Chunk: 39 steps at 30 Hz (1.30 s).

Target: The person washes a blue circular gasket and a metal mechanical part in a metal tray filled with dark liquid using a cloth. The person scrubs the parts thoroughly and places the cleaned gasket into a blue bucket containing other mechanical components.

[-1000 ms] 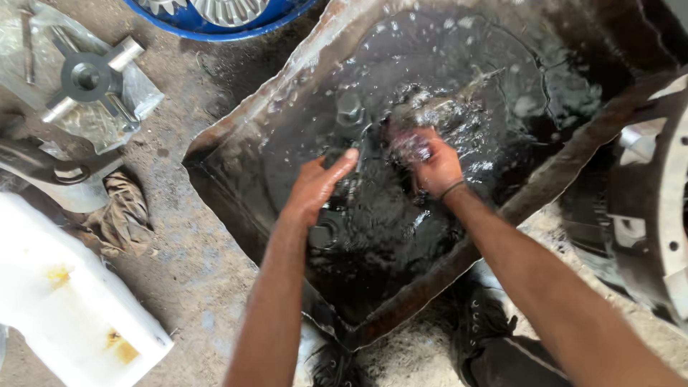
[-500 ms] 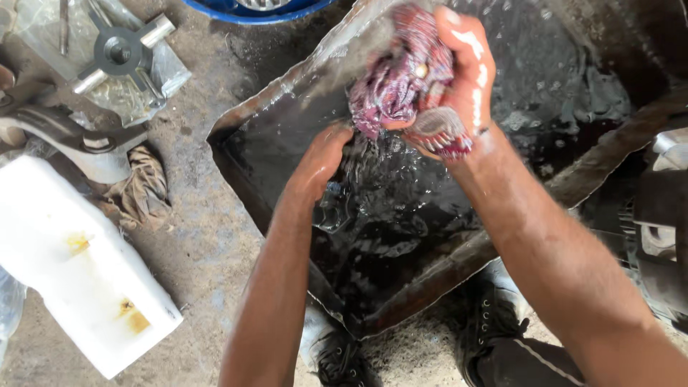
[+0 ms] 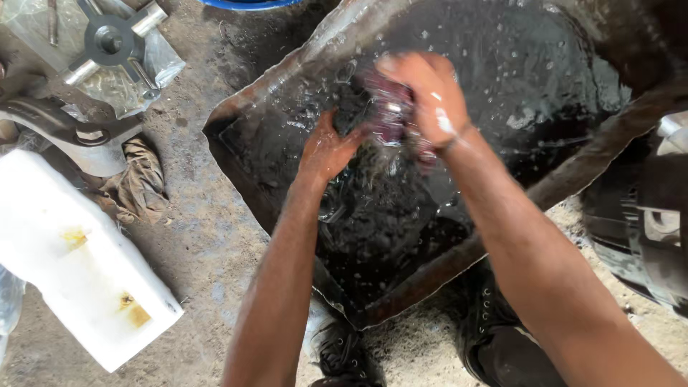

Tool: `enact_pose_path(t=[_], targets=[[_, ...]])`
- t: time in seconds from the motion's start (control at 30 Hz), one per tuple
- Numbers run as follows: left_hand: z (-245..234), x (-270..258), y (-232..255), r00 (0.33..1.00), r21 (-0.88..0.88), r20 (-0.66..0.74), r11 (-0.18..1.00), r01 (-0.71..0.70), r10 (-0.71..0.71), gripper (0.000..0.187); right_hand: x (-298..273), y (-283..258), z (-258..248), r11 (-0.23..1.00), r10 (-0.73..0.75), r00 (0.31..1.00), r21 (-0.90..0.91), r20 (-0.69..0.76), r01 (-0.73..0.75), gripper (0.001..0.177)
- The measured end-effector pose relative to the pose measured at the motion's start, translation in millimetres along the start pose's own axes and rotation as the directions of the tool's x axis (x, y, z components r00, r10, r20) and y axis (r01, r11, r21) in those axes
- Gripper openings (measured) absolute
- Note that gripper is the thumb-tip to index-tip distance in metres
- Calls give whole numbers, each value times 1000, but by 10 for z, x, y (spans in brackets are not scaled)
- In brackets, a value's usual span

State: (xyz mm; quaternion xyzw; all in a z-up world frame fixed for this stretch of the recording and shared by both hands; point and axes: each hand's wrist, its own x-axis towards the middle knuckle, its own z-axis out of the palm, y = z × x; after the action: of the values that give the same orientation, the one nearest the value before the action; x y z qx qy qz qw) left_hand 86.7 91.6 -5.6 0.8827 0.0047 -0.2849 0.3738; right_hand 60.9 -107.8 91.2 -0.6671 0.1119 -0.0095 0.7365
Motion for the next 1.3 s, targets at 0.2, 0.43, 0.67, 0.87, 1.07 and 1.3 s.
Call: enact_pose_path(t=[0.2,0.43,0.67,0.87,1.07,1.3], targets=[[-308,-136,103,1000,-43,0,999,-2,2,117,-166,513,-719,720,-37,968,-678,-249,-147,61],[-234,118,-142,990,-203,-85,974,97,-116,98,-403,1145,-709,130,-383,869,-913,313,386,70],[-245,228,-348,971,-562,56,797,222,-231,66,-399,1236,-597,255,-451,870,-905,200,341,62],[-286,144,-362,975,-743,105,636,209,-198,36,-377,1304,-551,189,-434,891,-953,136,237,71],[-280,167,-382,968,-802,146,548,236,-203,38,-259,1339,-586,426,-374,903,-826,211,370,52],[-298,175,-401,947,-858,174,431,280,-270,44,-195,765,-136,666,163,969,704,184,-246,75]])
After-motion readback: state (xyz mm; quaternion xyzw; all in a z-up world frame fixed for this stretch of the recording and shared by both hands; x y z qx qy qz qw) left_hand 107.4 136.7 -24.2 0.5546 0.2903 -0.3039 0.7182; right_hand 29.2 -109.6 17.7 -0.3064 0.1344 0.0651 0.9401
